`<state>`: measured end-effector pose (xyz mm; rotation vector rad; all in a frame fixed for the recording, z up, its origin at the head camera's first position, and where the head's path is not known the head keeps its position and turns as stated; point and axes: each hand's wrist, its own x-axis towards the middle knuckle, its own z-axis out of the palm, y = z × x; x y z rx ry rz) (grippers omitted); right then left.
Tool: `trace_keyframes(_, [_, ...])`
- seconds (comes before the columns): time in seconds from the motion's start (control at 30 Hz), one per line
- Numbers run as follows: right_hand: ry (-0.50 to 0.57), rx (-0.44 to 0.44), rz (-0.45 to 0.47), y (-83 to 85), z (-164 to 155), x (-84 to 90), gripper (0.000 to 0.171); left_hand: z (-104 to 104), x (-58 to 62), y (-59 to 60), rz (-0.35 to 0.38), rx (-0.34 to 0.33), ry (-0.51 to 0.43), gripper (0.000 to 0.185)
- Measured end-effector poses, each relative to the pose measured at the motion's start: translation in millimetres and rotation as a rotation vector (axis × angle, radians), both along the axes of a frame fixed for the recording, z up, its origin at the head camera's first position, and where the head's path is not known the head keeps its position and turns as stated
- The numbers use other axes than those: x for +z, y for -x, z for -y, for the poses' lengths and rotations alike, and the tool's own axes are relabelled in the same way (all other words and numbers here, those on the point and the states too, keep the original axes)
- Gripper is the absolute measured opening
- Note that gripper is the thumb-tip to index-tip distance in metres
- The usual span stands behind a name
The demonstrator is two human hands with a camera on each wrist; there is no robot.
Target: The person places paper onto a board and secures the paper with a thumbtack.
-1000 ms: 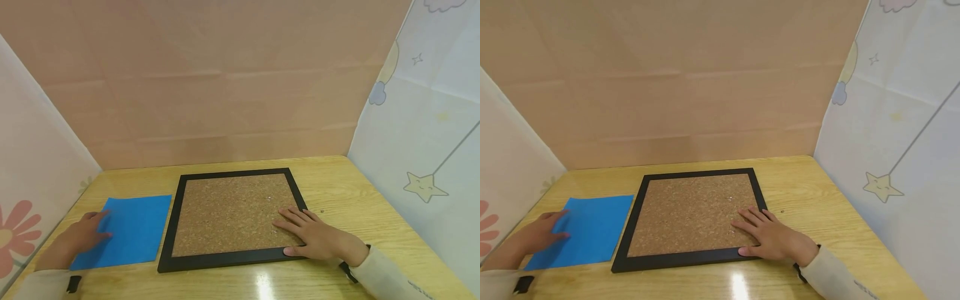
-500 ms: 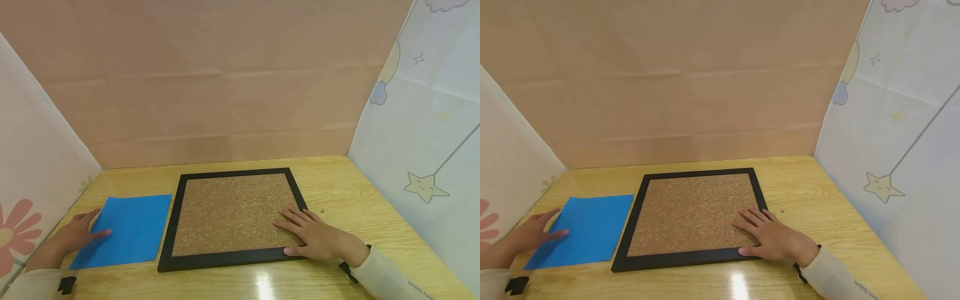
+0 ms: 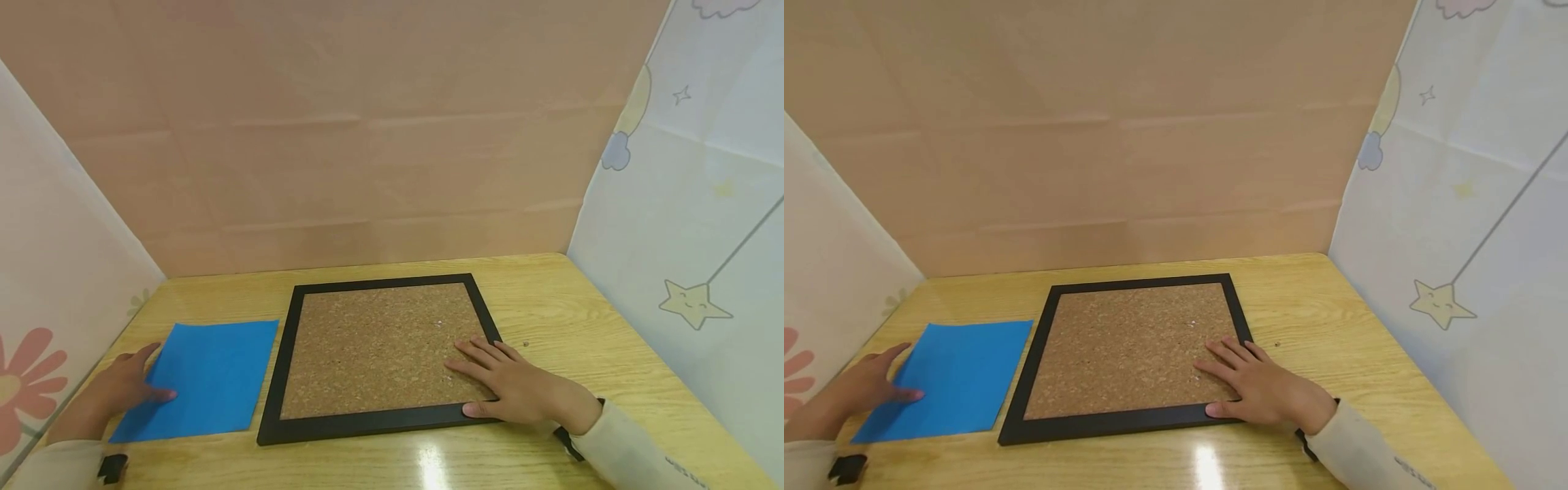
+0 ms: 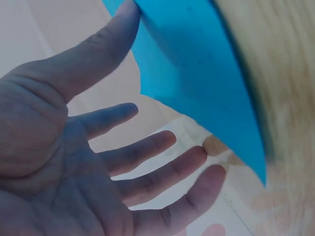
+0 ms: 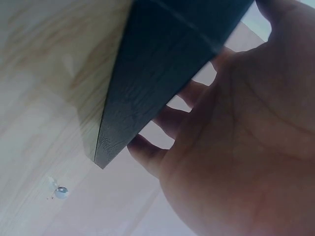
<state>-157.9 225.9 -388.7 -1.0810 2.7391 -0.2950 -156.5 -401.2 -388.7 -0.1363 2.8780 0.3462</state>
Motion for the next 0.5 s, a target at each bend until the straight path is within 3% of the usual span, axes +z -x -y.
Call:
trace_keyframes(0.37, [-0.012, -0.007, 0.009, 1.0, -0.6, -1.2, 0.069, 1.8, -6.4, 3.4, -0.010, 0.024, -0.015, 0.113])
trace_keyframes(0.5, [-0.012, -0.006, 0.011, 0.9, -0.6, -1.0, 0.069, 3.9, -8.7, 4.3, 0.032, 0.052, -0.061, 0.120])
